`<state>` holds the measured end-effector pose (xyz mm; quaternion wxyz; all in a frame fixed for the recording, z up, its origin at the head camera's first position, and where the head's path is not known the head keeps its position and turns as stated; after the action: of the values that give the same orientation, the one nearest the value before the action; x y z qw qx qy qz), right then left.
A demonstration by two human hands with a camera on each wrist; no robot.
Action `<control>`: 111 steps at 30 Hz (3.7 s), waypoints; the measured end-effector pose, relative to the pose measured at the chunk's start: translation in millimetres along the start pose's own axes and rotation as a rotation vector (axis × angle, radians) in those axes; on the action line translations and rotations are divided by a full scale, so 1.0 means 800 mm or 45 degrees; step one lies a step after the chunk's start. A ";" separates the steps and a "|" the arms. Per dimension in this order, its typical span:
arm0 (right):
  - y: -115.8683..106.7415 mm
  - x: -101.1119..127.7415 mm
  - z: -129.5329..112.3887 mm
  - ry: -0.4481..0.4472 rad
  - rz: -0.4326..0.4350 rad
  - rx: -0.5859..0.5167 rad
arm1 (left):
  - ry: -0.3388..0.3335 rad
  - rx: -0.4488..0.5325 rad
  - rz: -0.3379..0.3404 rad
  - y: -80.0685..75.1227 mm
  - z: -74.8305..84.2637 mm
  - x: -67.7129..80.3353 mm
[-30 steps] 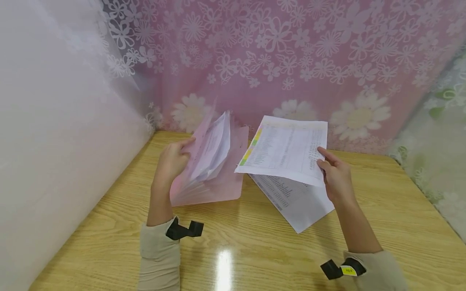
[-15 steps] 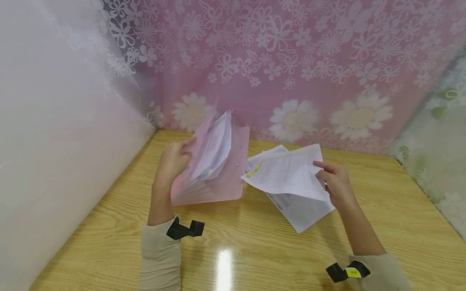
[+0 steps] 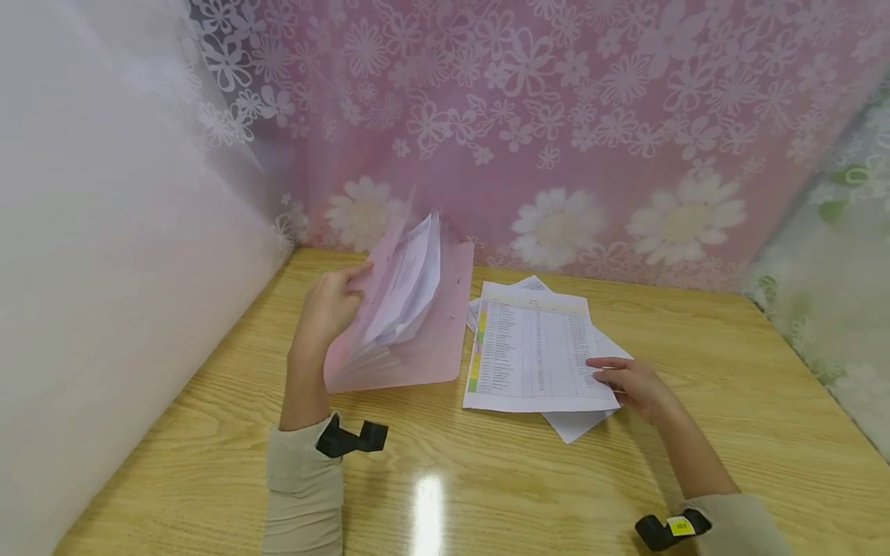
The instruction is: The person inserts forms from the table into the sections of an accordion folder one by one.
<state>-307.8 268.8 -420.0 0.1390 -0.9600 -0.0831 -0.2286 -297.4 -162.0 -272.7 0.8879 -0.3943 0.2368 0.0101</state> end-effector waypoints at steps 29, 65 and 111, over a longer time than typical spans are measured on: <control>-0.012 0.017 -0.007 -0.087 0.014 0.031 | 0.017 -0.014 0.015 -0.003 0.001 0.001; 0.033 0.072 -0.134 -0.413 0.277 -0.126 | 0.025 -0.011 0.019 -0.004 0.003 0.003; 0.112 0.026 -0.195 -0.277 -0.020 0.249 | 0.043 -0.022 0.048 -0.004 0.002 0.003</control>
<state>-334.4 138.0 -297.8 0.2201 -0.9603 -0.1271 -0.1152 -293.8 -163.1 -270.7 0.8801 -0.3974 0.2590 0.0221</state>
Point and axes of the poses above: each hand's wrist, its own x-axis away from the middle knuckle, its own y-axis out of the palm, z = x × y, the point moved 6 cm from there along -x, towards the middle knuckle, and after that the axes turned 11 degrees about y, right-handed, at the moved point
